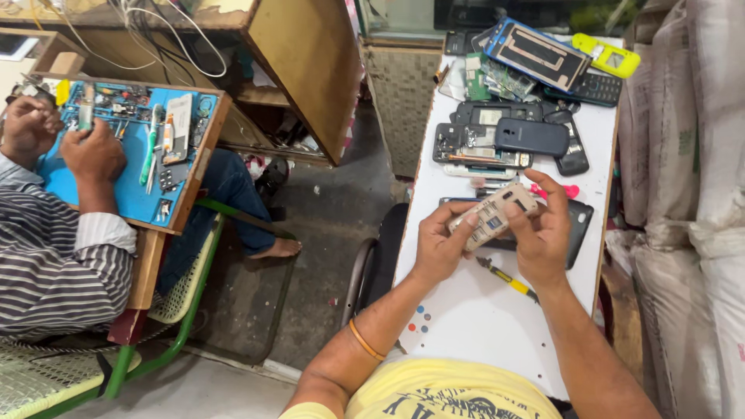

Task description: The person assembles a feature phone by hand, fitting the internal chassis into the front keypad housing and then attaching the back cover. The person handles the phone parts and aligns them to snap the casing together.

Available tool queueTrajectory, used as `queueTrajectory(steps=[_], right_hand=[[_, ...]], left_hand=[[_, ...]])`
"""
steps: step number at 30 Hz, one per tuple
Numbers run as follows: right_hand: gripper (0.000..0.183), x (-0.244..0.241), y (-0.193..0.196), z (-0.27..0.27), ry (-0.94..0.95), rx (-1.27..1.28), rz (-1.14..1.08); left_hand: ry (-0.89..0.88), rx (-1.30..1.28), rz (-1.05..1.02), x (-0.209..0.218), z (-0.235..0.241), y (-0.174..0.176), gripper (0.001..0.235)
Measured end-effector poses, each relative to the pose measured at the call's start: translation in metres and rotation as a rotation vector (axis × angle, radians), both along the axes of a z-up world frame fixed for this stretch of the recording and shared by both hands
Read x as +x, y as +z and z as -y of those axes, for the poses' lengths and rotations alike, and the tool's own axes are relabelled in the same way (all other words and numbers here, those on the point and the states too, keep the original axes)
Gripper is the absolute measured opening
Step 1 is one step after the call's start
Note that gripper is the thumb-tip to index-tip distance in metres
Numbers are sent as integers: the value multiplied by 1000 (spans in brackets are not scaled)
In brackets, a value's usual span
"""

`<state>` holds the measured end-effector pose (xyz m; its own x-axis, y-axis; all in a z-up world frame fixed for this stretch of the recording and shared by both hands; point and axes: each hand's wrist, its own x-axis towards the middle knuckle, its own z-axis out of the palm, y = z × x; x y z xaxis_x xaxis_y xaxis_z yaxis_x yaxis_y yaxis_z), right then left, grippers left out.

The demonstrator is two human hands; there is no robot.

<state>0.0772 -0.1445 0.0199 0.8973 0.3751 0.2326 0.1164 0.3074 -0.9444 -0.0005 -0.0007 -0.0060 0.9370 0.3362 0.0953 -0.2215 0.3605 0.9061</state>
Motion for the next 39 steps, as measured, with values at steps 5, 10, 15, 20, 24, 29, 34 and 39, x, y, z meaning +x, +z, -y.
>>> queueTrajectory(steps=[5,10,15,20,24,29,34,39], right_hand=[[76,-10,5,-7,119,-14,61],[86,-13,6,-6,159,-104,116],[77,-8,1,-4,208,-10,60],[65,-7,-3,0,178,-73,15],[70,-4,3,0,259,-49,-19],[79,-3,11,0,307,-123,87],[79,-3,11,-1,285,-95,69],[79,-6,12,-4,203,39,-12]], left_hand=[[98,-11,30,-2,0,-2,24],[138,13,47,-3,0,0,24],[142,69,44,-4,0,2,27],[138,15,47,-3,0,1,28],[123,-32,69,-1,-2,-1,26],[124,-36,71,-1,-7,-6,24],[123,-40,60,0,-7,-10,21],[125,76,134,4,-4,-7,20]])
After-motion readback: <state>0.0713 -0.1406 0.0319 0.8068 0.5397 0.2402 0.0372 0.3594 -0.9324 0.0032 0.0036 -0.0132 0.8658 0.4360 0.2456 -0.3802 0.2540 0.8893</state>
